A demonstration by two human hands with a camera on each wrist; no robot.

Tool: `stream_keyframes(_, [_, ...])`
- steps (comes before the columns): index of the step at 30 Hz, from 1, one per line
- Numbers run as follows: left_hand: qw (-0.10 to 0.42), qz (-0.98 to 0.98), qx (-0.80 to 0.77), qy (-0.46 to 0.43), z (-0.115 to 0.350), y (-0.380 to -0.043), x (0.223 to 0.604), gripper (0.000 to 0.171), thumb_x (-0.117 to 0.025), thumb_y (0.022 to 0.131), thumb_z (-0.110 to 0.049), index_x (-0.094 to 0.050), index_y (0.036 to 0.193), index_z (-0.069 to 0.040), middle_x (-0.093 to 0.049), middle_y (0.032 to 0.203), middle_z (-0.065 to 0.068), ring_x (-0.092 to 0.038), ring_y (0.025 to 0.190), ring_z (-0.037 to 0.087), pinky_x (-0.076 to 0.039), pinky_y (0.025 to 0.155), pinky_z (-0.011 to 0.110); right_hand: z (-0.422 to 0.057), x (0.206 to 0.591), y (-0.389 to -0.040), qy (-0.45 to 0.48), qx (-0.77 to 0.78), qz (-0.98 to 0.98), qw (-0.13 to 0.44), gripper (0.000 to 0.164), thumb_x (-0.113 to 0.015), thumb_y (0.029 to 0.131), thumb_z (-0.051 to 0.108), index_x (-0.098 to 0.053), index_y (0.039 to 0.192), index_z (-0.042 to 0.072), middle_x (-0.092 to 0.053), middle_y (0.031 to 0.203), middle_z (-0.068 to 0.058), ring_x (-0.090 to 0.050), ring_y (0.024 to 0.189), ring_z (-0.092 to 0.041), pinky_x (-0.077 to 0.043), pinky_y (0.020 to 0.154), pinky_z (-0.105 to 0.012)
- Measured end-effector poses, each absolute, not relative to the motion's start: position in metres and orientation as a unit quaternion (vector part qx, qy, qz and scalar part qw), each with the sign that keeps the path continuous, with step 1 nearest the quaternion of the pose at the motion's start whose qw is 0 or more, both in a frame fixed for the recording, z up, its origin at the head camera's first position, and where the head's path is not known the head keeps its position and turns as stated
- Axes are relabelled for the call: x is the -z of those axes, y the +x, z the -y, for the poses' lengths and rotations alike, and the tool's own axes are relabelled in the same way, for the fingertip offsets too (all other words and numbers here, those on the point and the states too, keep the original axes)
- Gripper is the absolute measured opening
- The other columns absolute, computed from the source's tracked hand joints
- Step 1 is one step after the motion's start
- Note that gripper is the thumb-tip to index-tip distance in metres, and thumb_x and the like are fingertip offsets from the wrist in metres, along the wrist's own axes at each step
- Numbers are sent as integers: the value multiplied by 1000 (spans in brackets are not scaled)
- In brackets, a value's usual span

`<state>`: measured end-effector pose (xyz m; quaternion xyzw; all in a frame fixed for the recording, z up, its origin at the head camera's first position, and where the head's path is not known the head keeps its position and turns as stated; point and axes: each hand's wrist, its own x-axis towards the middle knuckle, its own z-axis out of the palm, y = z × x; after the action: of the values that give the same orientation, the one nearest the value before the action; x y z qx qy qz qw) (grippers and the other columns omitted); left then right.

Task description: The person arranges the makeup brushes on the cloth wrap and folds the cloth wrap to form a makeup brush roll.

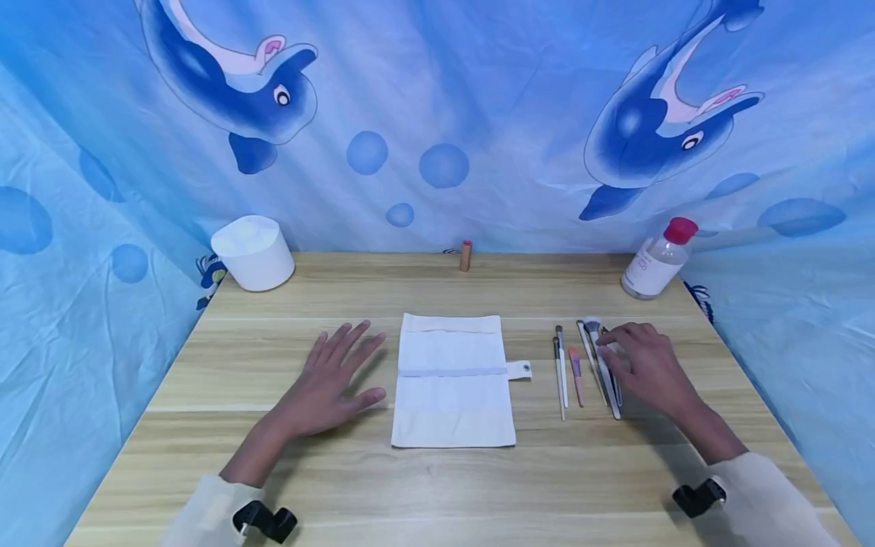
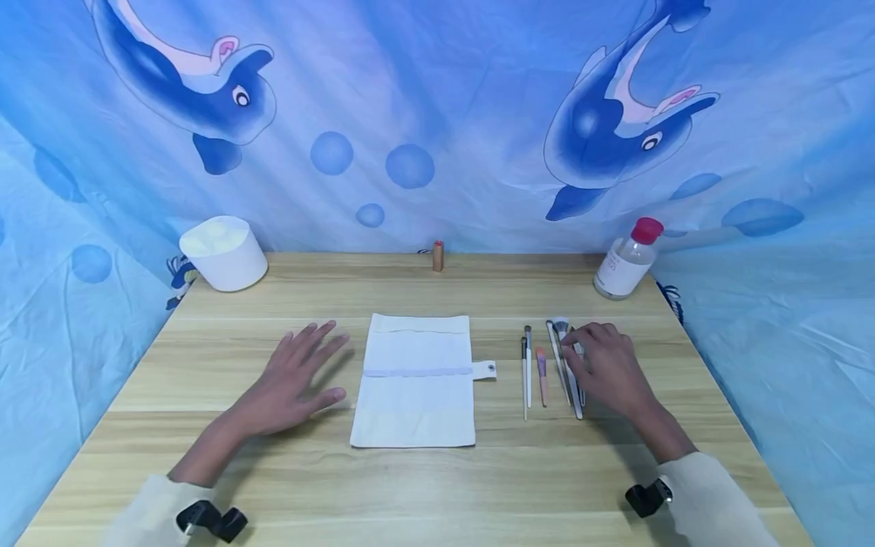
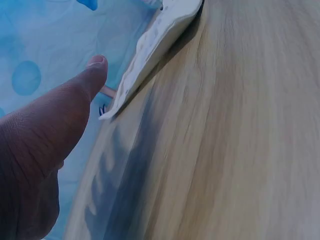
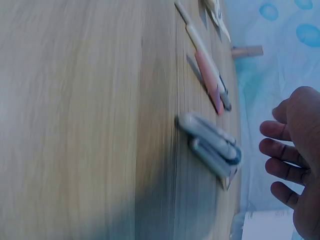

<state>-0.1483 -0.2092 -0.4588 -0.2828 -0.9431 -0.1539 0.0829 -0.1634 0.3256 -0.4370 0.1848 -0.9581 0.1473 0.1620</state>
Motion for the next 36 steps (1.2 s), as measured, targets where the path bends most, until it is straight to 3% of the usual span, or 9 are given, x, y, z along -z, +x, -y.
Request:
stream_keyframes(5, [84,940,152,-293,200,-153,466,80,-54,95,-64,-29,160,-25,-12,167,4,-9,152,35,-9,115,65,-307,439,-165,207,-125,960,141,14,-72,93,22,-74,101,11,-68,100,-9,-54,99,-31,-41,76,-51])
stream_keyframes(11, [87,940,152,-292,192,-160,476,76,-52,95,-66,-34,158,-27,-20,165,9,-13,150,39,-9,115,65,-282,443,-169,207,-116,966,106,13,-72,93,25,-74,98,13,-66,90,0,-56,89,-24,-41,75,-46])
stream_keyframes(19, [80,943,148,-287,190,-161,489,76,-52,94,-66,-36,157,-27,-22,164,13,-15,150,41,-8,115,64,-262,449,-170,152,-93,982,63,21,-72,93,32,-67,85,14,-63,84,-2,-57,93,-33,-39,81,-54])
stream_keyframes(25, [79,941,168,-283,189,-161,494,74,-53,95,-65,-36,157,-28,-22,164,12,-14,150,39,-7,116,64,-257,445,-173,123,-86,987,47,27,-73,92,33,-58,75,18,-54,74,2,-54,85,-30,-37,81,-57])
stream_keyframes(36, [88,935,190,-286,189,-165,498,69,-54,95,-63,-43,153,-29,-29,161,10,-20,149,35,-9,117,60,-251,450,-175,108,-65,991,48,32,-71,92,40,-58,74,18,-57,78,-2,-55,94,-36,-36,86,-59])
